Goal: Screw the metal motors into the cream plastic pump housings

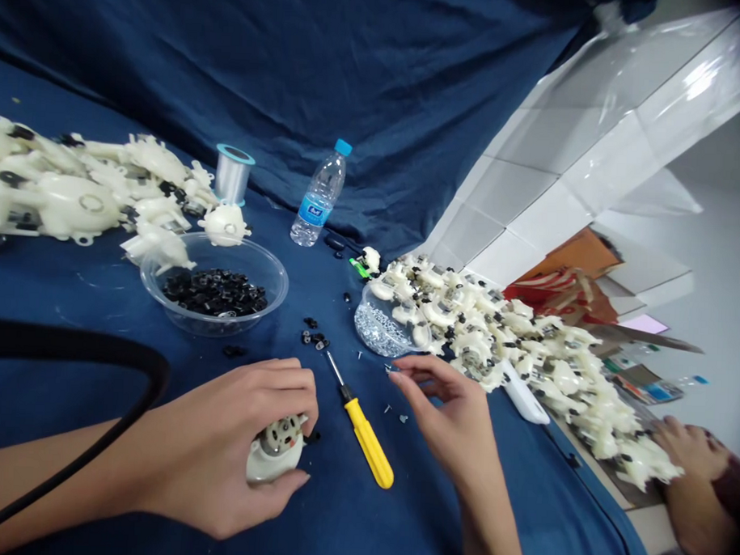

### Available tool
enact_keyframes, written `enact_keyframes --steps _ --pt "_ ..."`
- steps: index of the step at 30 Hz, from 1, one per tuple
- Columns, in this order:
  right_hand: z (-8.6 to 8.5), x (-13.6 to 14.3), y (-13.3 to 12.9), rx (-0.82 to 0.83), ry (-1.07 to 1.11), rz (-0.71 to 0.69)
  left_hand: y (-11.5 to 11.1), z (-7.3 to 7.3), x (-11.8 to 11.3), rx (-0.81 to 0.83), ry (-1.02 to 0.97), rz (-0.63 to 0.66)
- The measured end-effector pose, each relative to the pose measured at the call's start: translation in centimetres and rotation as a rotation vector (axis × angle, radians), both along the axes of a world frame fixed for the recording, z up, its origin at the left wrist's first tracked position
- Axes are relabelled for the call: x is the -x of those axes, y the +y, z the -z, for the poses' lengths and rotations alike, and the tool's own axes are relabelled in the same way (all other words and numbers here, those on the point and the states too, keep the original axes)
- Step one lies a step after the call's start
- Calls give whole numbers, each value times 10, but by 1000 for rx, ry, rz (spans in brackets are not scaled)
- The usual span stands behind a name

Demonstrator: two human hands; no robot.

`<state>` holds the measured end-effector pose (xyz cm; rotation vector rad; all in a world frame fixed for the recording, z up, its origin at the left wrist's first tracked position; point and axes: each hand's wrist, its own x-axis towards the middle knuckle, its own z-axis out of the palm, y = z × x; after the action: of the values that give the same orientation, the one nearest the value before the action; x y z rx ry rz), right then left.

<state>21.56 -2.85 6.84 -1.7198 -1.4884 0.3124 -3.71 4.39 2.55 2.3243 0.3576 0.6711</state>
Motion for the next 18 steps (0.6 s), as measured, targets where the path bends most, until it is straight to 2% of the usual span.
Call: enact_keyframes --steps 3,8,13,18 --pt "-1 -15 0 125 -95 -50 -1 0 1 2 10 5" --pt "3 -20 2 284 -109 -157 -1 1 2 7 22 10" --pt "1 -11 3 189 54 -171 -1 2 2 11 15 2" --pt "0 18 1 49 477 -303 0 2 1 17 -3 9"
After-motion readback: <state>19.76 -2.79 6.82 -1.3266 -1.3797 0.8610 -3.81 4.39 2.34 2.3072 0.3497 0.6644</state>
